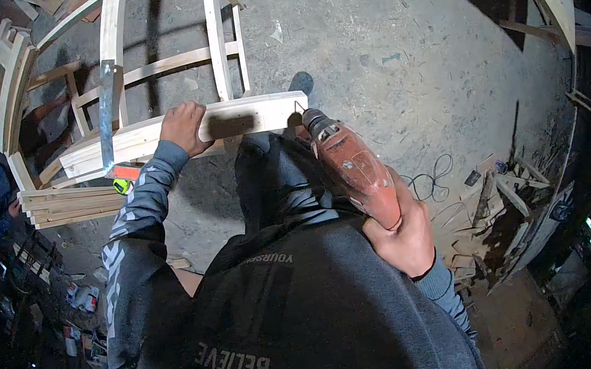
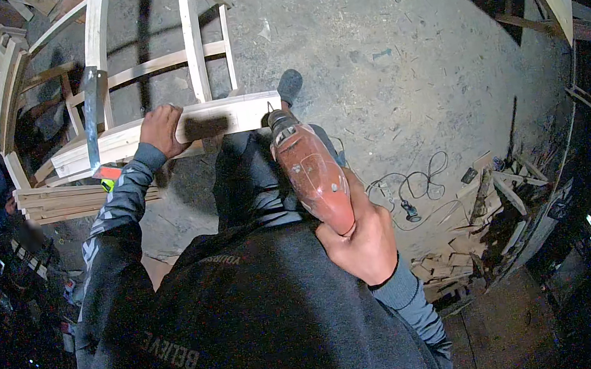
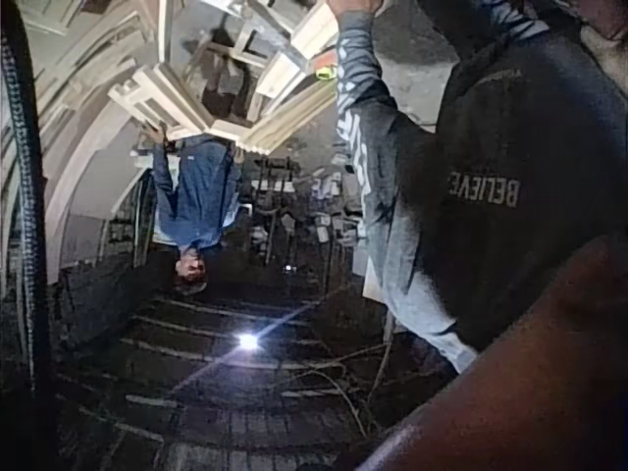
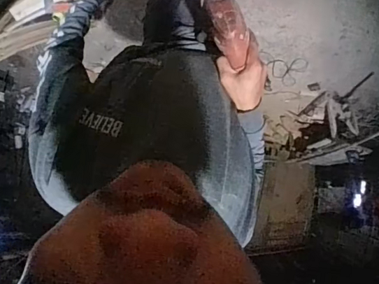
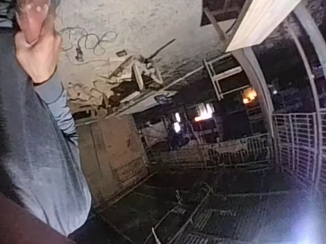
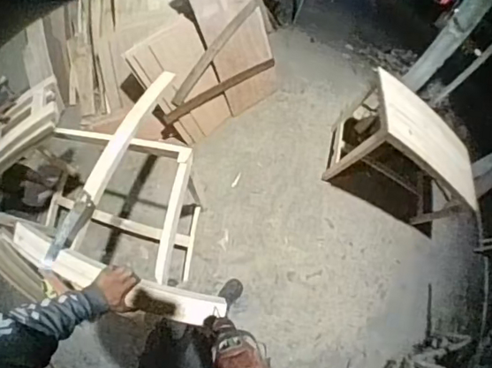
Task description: Measuring wood planks with a square and tape measure, marking with a pencil, and drilling holes with an electric drill.
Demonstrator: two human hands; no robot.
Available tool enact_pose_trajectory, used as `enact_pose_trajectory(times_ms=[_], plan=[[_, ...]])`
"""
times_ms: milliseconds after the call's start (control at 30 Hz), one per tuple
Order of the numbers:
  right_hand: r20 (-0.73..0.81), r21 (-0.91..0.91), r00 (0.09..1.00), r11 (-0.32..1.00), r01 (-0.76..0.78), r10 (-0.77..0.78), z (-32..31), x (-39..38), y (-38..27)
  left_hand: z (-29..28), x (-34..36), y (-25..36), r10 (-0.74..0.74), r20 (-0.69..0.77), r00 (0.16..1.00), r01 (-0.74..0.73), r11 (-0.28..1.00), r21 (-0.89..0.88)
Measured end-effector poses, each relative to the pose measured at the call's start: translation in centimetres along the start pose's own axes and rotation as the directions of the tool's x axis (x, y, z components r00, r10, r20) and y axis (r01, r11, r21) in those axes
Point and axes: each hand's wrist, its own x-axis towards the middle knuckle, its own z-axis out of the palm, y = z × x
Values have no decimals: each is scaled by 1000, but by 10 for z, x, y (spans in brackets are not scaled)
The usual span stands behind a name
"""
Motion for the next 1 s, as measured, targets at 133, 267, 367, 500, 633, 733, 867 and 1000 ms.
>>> enact_pose_trajectory(times_ms=[133,267,367,500,633,733,867,1000], plan=[[-11,-8,1000,1000,17,-17,-1,2,-2,0,-1,0,14,-37,999,-15,1000,-16],[-8,-10,1000,1000,-19,19,-2,1,-4,1,-1,0,2,-2,1000,-2,1000,-24],[-1,-2,999,999,-36,36,-3,1,-3,2,-1,-1,10,-16,1000,-10,1000,-18],[-21,-25,999,999,-42,42,-2,1,3,1,-1,-2,22,-38,999,-24,999,-40],[-23,55,1000,998,7,-6,-2,-1,10,1,0,-4,22,-55,998,-26,997,-73],[-39,56,998,997,43,-41,0,-1,12,1,0,-4,24,-49,998,-27,998,-59],[-10,19,1000,999,-26,26,1,-5,9,0,1,-2,36,-48,998,-39,997,-63],[-18,56,1000,998,-10,11,2,-5,7,-4,1,-2,21,-27,999,-22,998,-60]])
